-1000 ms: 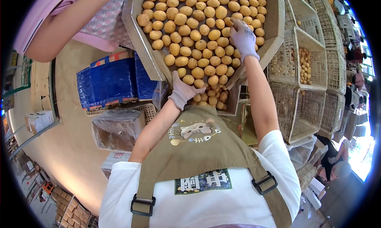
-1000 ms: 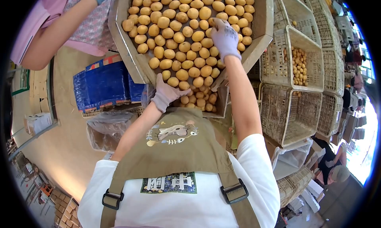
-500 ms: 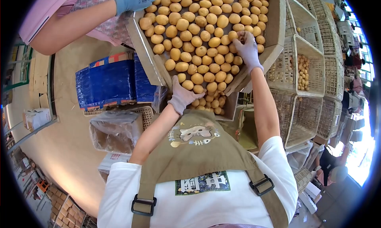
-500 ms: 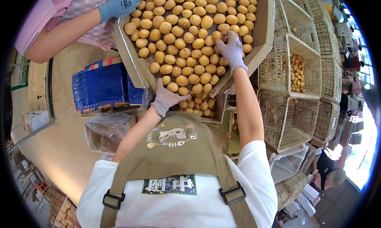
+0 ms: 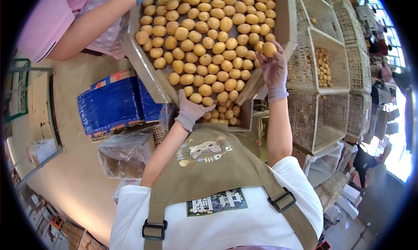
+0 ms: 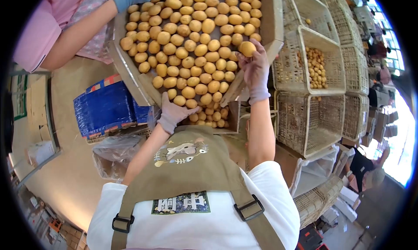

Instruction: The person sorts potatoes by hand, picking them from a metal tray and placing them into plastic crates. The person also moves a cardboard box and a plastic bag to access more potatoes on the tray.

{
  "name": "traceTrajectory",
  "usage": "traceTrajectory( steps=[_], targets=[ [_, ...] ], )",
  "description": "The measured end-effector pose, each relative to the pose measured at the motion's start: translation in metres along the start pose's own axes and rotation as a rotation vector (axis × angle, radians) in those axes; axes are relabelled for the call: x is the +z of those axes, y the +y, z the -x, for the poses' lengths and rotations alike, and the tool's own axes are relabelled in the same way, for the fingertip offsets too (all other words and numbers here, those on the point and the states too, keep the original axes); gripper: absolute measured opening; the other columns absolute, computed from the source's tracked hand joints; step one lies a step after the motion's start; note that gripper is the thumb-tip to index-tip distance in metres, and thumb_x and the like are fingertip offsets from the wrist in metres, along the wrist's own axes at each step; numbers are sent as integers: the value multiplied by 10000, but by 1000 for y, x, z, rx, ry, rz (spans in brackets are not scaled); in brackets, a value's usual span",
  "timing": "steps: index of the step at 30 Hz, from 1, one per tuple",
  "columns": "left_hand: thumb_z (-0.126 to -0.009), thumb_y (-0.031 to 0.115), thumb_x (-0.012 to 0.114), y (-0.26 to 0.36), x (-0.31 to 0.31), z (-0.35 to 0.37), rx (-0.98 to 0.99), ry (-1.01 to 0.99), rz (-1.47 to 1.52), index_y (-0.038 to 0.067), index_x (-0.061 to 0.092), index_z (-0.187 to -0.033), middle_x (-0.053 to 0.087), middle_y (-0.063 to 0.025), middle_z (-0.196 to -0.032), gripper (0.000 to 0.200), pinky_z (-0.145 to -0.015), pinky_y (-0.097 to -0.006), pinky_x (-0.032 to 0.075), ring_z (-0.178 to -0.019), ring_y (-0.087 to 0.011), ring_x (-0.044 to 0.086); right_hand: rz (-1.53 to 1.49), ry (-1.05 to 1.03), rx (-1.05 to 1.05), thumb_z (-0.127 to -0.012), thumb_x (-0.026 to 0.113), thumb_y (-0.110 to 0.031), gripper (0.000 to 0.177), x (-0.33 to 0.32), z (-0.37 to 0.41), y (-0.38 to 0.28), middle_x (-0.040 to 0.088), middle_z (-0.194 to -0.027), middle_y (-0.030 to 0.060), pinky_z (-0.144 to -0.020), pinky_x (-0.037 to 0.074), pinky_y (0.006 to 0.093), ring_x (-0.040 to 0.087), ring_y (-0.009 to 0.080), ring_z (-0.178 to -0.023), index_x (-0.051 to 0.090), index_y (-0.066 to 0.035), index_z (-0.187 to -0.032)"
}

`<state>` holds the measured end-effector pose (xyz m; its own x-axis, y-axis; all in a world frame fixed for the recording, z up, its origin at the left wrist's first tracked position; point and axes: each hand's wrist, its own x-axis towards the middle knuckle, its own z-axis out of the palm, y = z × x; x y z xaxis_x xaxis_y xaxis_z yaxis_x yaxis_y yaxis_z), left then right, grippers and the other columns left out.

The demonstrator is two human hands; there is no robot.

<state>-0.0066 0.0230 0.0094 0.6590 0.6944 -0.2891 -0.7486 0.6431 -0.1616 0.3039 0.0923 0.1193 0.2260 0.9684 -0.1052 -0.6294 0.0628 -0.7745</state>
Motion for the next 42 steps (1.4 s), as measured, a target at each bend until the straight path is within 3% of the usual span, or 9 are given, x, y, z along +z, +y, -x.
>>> traceTrajectory(
  steps=[3,8,13,17,25,32,38,41,42],
  targets=[
    [-728,343,880,-5,16,3,90,17,-292,36,289,-1305,481,-154,-1447,881,-1065,-487,459,-1322,-268,481,-192,-8,-3,-976,459,-175,497,-1,27,-27,570,-1300,169,-1089,456,507,611,257,-910,417,-107,-1466],
    [-959,591,291,-5,37,-3,-27,415,-97,141,342,-1526,310,-103,-1622,726,-1119,-751,221,-1497,-381,256,-225,-20,14,-947,464,-159,540,2,49,-29,501,-1406,227,-1066,464,500,605,297,-978,386,-50,-1471],
    [-937,621,314,0,5,-4,-34,195,-246,181,350,-1528,319,-85,-1618,738,-1113,-765,191,-1491,-393,267,51,186,-121,-934,577,-218,487,-29,68,-47,614,-1185,146,-674,505,219,599,190,-888,498,-24,-1374],
    [-930,656,348,-6,10,0,11,246,-252,210,340,-1533,290,-85,-1628,750,-1104,-765,206,-1498,-389,240,-294,606,-651,-995,555,-233,231,-59,62,-96,711,-952,87,-856,569,338,677,189,-804,655,-28,-1035],
    [-676,321,921,-10,34,5,90,140,-352,33,297,-1308,502,-145,-1436,934,-1082,-436,449,-1296,-253,510,1328,106,-149,-970,563,-348,437,84,-65,38,689,-1167,222,-947,514,406,677,315,-1092,642,-71,-1298],
    [-907,729,351,-6,16,-4,22,347,-37,200,276,-1571,254,-83,-1651,852,-1114,-747,176,-1508,-406,210,1741,-55,262,-821,659,-377,680,105,-115,52,623,-1316,202,-969,508,431,623,353,-1195,458,-178,-1440],
    [-873,733,438,-5,13,-4,21,369,-39,190,280,-1551,288,-98,-1625,883,-1125,-721,196,-1490,-386,251,1700,-582,-993,-671,752,-156,515,91,-62,-17,656,-1039,116,-804,556,423,671,298,-889,671,-191,-1178],
    [-822,702,604,-10,16,1,17,365,-94,133,253,-1530,340,-141,-1576,974,-1131,-664,287,-1441,-353,345,1852,-54,-985,-769,744,-174,373,14,-111,-99,649,-1099,141,-859,548,446,624,316,-1066,685,-144,-1136],
    [-720,565,764,-10,5,0,157,331,-931,77,274,-1465,383,-164,-1506,1016,-1112,-566,361,-1377,-319,401,2044,472,-953,-805,769,-171,578,5,-109,-120,607,-1246,186,-949,509,440,588,357,-1163,556,-76,-1333]
  ],
)
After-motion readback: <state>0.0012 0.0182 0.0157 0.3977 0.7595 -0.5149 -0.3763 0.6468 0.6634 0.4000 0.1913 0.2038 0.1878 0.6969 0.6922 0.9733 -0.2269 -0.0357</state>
